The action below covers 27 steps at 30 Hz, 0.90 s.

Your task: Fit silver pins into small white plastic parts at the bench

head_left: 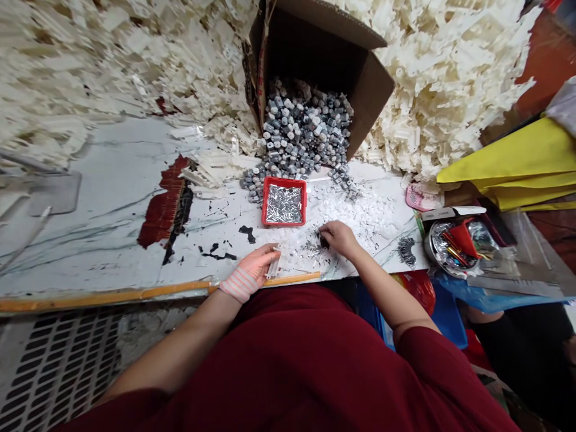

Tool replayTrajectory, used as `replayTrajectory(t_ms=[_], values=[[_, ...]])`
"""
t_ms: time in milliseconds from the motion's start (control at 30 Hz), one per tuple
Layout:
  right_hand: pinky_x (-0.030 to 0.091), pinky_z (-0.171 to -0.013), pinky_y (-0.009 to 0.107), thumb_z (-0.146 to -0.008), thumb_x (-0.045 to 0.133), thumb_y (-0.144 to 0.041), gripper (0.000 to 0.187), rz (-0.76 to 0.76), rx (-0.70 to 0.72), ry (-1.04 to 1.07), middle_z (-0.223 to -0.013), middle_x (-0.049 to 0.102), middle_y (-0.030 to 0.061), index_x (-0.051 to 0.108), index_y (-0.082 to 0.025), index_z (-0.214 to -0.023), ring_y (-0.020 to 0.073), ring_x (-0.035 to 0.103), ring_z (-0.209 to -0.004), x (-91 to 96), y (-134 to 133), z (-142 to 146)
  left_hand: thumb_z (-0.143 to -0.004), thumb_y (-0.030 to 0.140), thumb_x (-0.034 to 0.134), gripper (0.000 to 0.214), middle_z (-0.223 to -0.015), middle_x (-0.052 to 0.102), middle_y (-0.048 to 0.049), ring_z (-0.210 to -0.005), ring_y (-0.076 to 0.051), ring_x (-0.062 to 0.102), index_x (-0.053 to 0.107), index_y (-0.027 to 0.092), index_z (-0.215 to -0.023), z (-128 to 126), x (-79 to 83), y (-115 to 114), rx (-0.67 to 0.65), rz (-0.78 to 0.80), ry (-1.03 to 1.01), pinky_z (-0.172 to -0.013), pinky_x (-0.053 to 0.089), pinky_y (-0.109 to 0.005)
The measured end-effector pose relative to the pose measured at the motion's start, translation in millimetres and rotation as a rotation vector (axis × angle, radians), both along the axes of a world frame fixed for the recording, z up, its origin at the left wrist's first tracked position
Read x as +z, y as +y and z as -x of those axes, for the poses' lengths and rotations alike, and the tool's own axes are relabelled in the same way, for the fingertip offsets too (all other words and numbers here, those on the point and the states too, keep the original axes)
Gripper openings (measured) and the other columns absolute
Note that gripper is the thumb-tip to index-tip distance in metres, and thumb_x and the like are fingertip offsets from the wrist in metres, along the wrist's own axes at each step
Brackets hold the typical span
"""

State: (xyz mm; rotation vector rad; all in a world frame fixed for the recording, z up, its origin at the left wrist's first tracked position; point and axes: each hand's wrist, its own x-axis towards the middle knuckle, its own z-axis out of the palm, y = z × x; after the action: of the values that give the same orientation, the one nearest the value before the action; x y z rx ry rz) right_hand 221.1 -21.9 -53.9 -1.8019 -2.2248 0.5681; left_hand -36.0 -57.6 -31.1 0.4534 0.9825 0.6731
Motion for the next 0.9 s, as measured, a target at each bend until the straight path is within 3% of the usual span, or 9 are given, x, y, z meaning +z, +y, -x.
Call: replayTrajectory(t_ms=[67,133,267,367,567,767,900], values=[[0.047,-0.081,0.030,-0.083,0.060,-0.019,0.014,0.039,-0.045,0.013,-0.093,0.071,0.0042,0.069,-0.020,-0.093,0.0185,0.061,-0.092,2.5,31,4,-0.061,0.025,0.076,0.027,-0.067,0.058,0.0010,-0.058,-0.013,0.054,0.060,0.019,-0.083,-3,0.3,0,0.007,0.012,-0.005,-0.052,0.042,-0.022],[0.045,-0.076,0.027,-0.078,0.064,-0.017,0.014,0.079,0.013,0.010,-0.087,0.071,0.0025,0.068,-0.019,-0.090,0.0175,0.060,-0.088,3.7,56,13,-0.063,0.025,0.075,0.026,-0.067,0.057,0.0012,-0.060,-0.013,0.055,0.061,0.019,-0.084,-4,2.1,-1,0.003,-0.002,-0.009,-0.053,0.041,-0.022],[0.041,-0.065,0.024,-0.070,0.067,-0.014,0.018,0.172,0.135,-0.123,-0.084,0.070,0.0014,0.066,-0.019,-0.088,0.0171,0.060,-0.079,5.2,82,32,-0.064,0.025,0.074,0.022,-0.063,0.053,0.0024,-0.057,-0.013,0.051,0.061,0.020,-0.081,-5,6.6,-3,-0.019,-0.009,-0.032,-0.051,0.039,-0.022],[0.039,-0.063,0.025,-0.074,0.065,-0.019,0.017,0.196,0.167,-0.241,-0.089,0.070,0.0042,0.064,-0.019,-0.091,0.0192,0.059,-0.080,6.9,82,36,-0.063,0.026,0.075,0.023,-0.064,0.054,0.0022,-0.058,-0.013,0.052,0.059,0.020,-0.079,-6,6.9,-2,-0.013,-0.004,-0.024,-0.053,0.041,-0.023],[0.041,-0.072,0.029,-0.088,0.050,-0.021,0.017,0.091,0.300,-0.360,-0.096,0.069,0.0111,0.061,-0.017,-0.101,0.0244,0.055,-0.093,11.7,62,36,-0.060,0.026,0.074,0.028,-0.064,0.053,0.0024,-0.056,-0.012,0.051,0.057,0.018,-0.081,-14,4.3,2,-0.027,0.017,0.013,-0.052,0.043,-0.022],[0.042,-0.077,0.031,-0.089,0.046,-0.018,0.021,0.128,0.234,-0.364,-0.098,0.067,0.0127,0.059,-0.015,-0.106,0.0258,0.052,-0.097,10.8,53,35,-0.063,0.028,0.072,0.027,-0.065,0.052,0.0029,-0.057,-0.011,0.050,0.055,0.018,-0.081,-12,2.2,1,-0.061,-0.010,0.041,-0.052,0.043,-0.022],[0.042,-0.086,0.033,-0.086,0.048,-0.013,0.022,0.054,0.110,-0.177,-0.103,0.067,0.0115,0.063,-0.014,-0.103,0.0240,0.053,-0.101,17.4,48,26,-0.061,0.029,0.071,0.030,-0.066,0.053,0.0025,-0.056,-0.012,0.051,0.056,0.017,-0.084,-13,-1.1,1,-0.039,-0.032,0.056,-0.051,0.042,-0.022]])
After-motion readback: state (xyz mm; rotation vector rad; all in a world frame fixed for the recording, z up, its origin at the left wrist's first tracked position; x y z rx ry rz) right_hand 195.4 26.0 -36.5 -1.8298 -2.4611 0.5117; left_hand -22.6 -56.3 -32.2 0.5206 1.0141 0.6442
